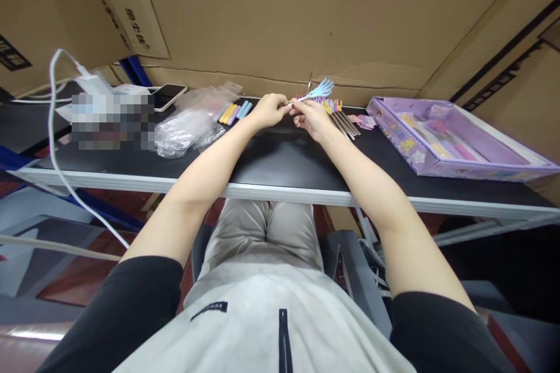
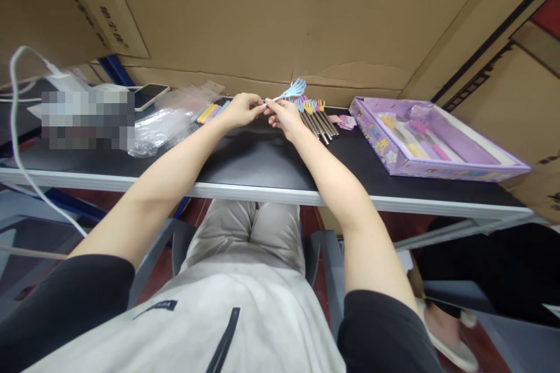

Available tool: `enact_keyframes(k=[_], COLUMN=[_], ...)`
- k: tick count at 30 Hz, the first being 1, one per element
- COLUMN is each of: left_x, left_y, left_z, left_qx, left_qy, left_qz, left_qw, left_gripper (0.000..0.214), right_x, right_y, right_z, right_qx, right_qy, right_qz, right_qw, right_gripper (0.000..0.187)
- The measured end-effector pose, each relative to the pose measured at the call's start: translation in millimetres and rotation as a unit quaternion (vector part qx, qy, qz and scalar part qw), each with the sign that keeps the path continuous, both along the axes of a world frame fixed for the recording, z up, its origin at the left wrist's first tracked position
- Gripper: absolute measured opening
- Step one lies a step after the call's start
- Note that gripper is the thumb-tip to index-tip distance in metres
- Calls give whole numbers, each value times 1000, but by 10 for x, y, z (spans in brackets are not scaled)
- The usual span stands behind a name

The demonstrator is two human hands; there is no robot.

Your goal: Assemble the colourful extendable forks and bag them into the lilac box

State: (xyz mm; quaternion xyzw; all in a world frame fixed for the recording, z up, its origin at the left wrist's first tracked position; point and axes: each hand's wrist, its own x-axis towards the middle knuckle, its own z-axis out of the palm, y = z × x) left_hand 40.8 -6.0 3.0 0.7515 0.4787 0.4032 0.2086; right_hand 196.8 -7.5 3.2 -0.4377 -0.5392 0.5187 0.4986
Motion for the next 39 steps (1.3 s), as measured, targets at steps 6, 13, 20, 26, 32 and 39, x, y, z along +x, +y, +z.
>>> enact_keyframes(k=[6, 13, 20, 26, 32, 39], left_x=[-241, -279, -331, -358, -322, -327], left_y=[108, 165, 223, 259, 221, 235], left_z=[22, -2, -45, -63, -64, -86], left_qx=[53, 69, 84, 105, 121, 134], left_qy=[87, 100, 133, 177, 169, 152], left_qz=[22, 12, 24, 37, 29, 24], left_qw=[995, 993, 987, 978, 978, 979], left_gripper=[7, 12, 22, 19, 15, 17], right_x=[146, 156, 183, 174, 125, 60], right_y=[147, 143, 229, 231, 135, 21], right_z=[-4, -10, -56, -71, -6, 62], right_qx=[26, 18, 19, 20, 13, -18], right_qy=[45, 44, 75, 82, 110, 143], right_qz=[-69, -70, -92, -71, -69, -82], right_qw=[996, 996, 993, 994, 991, 986], right_gripper=[38, 32, 32, 38, 41, 42])
